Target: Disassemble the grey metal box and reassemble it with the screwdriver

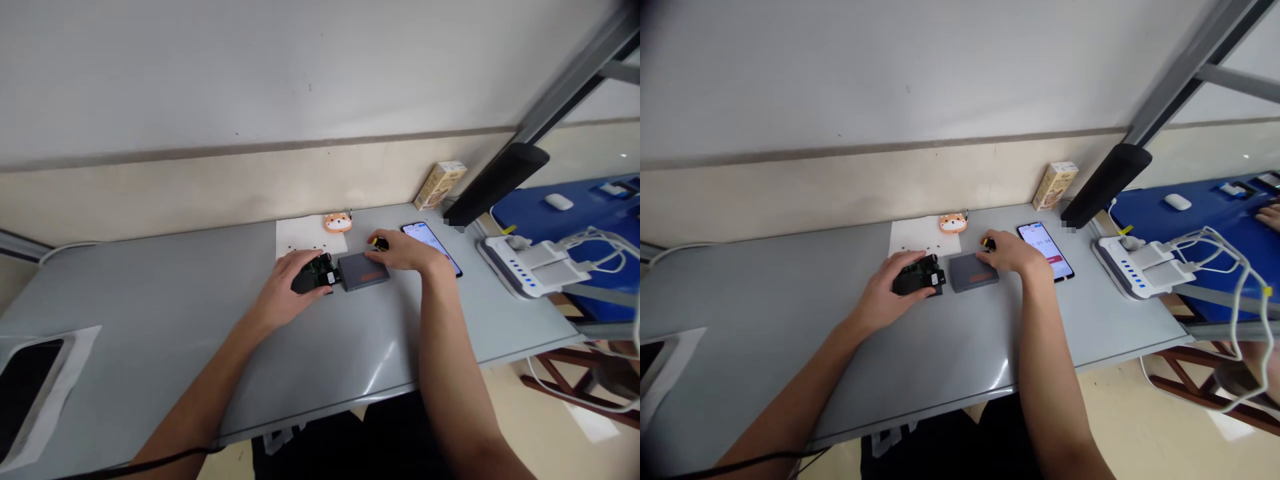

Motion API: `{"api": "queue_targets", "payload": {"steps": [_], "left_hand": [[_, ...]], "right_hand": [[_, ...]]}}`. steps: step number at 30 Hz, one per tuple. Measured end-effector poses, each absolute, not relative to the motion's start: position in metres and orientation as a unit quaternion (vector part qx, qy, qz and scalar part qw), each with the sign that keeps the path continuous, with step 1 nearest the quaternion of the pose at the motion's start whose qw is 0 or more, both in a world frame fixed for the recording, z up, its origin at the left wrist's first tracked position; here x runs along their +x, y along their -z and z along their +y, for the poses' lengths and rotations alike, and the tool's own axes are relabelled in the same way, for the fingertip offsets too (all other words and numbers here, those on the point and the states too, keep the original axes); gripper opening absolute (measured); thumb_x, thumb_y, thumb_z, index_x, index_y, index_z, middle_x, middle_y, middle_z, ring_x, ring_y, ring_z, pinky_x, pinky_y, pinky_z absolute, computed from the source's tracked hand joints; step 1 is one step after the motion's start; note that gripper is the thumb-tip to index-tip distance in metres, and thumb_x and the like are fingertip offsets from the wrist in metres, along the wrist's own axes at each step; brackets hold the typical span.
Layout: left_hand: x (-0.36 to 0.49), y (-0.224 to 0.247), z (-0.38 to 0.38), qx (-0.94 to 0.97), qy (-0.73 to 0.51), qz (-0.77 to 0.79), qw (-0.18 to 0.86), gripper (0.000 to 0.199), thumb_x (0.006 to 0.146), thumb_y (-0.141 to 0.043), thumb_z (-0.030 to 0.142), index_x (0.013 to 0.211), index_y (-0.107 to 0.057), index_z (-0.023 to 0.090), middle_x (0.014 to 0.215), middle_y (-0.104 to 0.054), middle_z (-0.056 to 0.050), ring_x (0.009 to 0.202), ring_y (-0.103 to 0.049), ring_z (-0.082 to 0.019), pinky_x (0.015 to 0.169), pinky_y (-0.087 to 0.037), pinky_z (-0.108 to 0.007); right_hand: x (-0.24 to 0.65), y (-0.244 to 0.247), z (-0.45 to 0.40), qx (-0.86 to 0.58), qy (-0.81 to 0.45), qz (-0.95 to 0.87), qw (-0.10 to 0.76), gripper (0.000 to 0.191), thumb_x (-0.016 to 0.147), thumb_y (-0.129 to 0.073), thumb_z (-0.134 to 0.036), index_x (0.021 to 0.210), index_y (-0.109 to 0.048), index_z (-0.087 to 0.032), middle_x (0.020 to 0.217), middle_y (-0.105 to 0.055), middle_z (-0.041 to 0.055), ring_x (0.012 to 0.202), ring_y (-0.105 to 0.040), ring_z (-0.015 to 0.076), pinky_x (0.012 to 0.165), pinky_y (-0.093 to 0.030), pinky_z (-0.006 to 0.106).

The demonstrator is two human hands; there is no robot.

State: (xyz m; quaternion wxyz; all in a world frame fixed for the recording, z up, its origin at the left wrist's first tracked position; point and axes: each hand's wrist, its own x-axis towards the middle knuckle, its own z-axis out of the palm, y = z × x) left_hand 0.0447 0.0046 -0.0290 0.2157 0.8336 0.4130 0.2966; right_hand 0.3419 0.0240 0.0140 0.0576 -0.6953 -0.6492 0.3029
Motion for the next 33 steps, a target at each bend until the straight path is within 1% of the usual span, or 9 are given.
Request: {"api": "queue_targets", "payload": {"steps": [4, 9, 14, 16, 18, 21, 24, 28, 33], "left_hand": [[0.055, 0.019, -0.013, 0.899, -0.24, 0.327, 0.165, 0.056, 0.092, -0.072, 0.047, 0.142, -0.055, 0.031, 0.134, -0.066, -0.009, 0.127, -0.059, -0.03, 0.114, -0.044, -0.049], [0.068, 0.028, -0.028, 0.948, -0.131, 0.235, 0.171, 0.047, 0.095, -0.068, 0.049, 0.135, -0.063, 0.026, 0.124, -0.069, -0.011, 0.116, -0.064, -0.029, 0.107, -0.048, -0.048], [0.066, 0.027, -0.023, 0.945, -0.148, 0.226, 0.183, 0.05, 0.091, -0.07, 0.056, 0.132, -0.065, 0.027, 0.122, -0.069, -0.01, 0.115, -0.063, -0.029, 0.107, -0.049, -0.048], [0.06, 0.021, -0.015, 0.939, -0.169, 0.247, 0.169, 0.043, 0.092, -0.068, 0.054, 0.126, -0.068, 0.027, 0.116, -0.071, -0.009, 0.111, -0.064, -0.028, 0.104, -0.05, -0.047], [0.05, 0.016, -0.004, 0.922, -0.199, 0.305, 0.132, 0.027, 0.098, -0.059, 0.043, 0.112, -0.072, 0.024, 0.105, -0.073, -0.008, 0.103, -0.066, -0.026, 0.099, -0.052, -0.044], [0.031, 0.015, 0.014, 0.879, -0.207, 0.425, 0.067, 0.022, 0.099, -0.053, 0.034, 0.099, -0.072, 0.023, 0.089, -0.072, -0.006, 0.087, -0.067, -0.024, 0.089, -0.051, -0.041], [0.013, 0.018, 0.027, 0.856, -0.142, 0.482, 0.124, 0.02, 0.096, -0.055, 0.039, 0.098, -0.071, 0.026, 0.074, -0.069, -0.001, 0.064, -0.061, -0.02, 0.067, -0.048, -0.034], [0.001, 0.025, 0.034, 0.837, -0.139, 0.492, 0.194, 0.021, 0.095, -0.052, 0.035, 0.093, -0.071, 0.026, 0.076, -0.07, 0.001, 0.063, -0.06, -0.017, 0.062, -0.043, -0.03], [-0.001, 0.031, 0.037, 0.84, -0.15, 0.485, 0.193, 0.021, 0.094, -0.05, 0.03, 0.089, -0.07, 0.025, 0.076, -0.069, 0.001, 0.064, -0.058, -0.016, 0.064, -0.043, -0.029]], "right_hand": [[0.343, -0.016, 0.023, -0.691, -0.335, -0.64, 0.026, 0.038, 0.089, -0.065, -0.047, 0.122, -0.066, -0.027, 0.117, -0.073, 0.0079, 0.091, -0.067, 0.0227, 0.074, -0.048, 0.033], [0.342, -0.012, 0.025, -0.678, -0.343, -0.649, 0.025, 0.029, 0.09, -0.062, -0.049, 0.104, -0.068, -0.024, 0.102, -0.075, 0.0076, 0.085, -0.067, 0.0226, 0.072, -0.047, 0.033], [0.337, -0.007, 0.029, -0.677, -0.342, -0.651, 0.026, 0.033, 0.09, -0.063, -0.055, 0.101, -0.067, -0.023, 0.102, -0.075, 0.0083, 0.082, -0.066, 0.0229, 0.068, -0.046, 0.033], [0.334, -0.006, 0.03, -0.671, -0.33, -0.663, 0.03, 0.032, 0.091, -0.063, -0.053, 0.098, -0.066, -0.022, 0.101, -0.075, 0.009, 0.082, -0.065, 0.0229, 0.067, -0.045, 0.033], [0.331, -0.007, 0.031, -0.667, -0.321, -0.672, 0.034, 0.03, 0.092, -0.063, -0.052, 0.096, -0.065, -0.022, 0.1, -0.075, 0.0094, 0.082, -0.064, 0.0226, 0.067, -0.044, 0.033], [0.327, -0.008, 0.031, -0.662, -0.319, -0.677, 0.035, 0.03, 0.094, -0.059, -0.053, 0.093, -0.062, -0.023, 0.1, -0.073, 0.0091, 0.083, -0.064, 0.0222, 0.067, -0.043, 0.032], [0.325, -0.01, 0.03, -0.662, -0.324, -0.675, 0.026, 0.031, 0.094, -0.057, -0.054, 0.093, -0.061, -0.023, 0.097, -0.072, 0.008, 0.081, -0.063, 0.0215, 0.066, -0.042, 0.032], [0.324, -0.01, 0.03, -0.665, -0.325, -0.672, 0.022, 0.032, 0.094, -0.057, -0.054, 0.093, -0.061, -0.022, 0.095, -0.072, 0.0078, 0.077, -0.062, 0.021, 0.063, -0.041, 0.032], [0.322, -0.009, 0.03, -0.657, -0.328, -0.678, 0.03, 0.033, 0.095, -0.055, -0.054, 0.094, -0.061, -0.022, 0.094, -0.072, 0.0076, 0.076, -0.062, 0.0207, 0.063, -0.04, 0.032]]}}
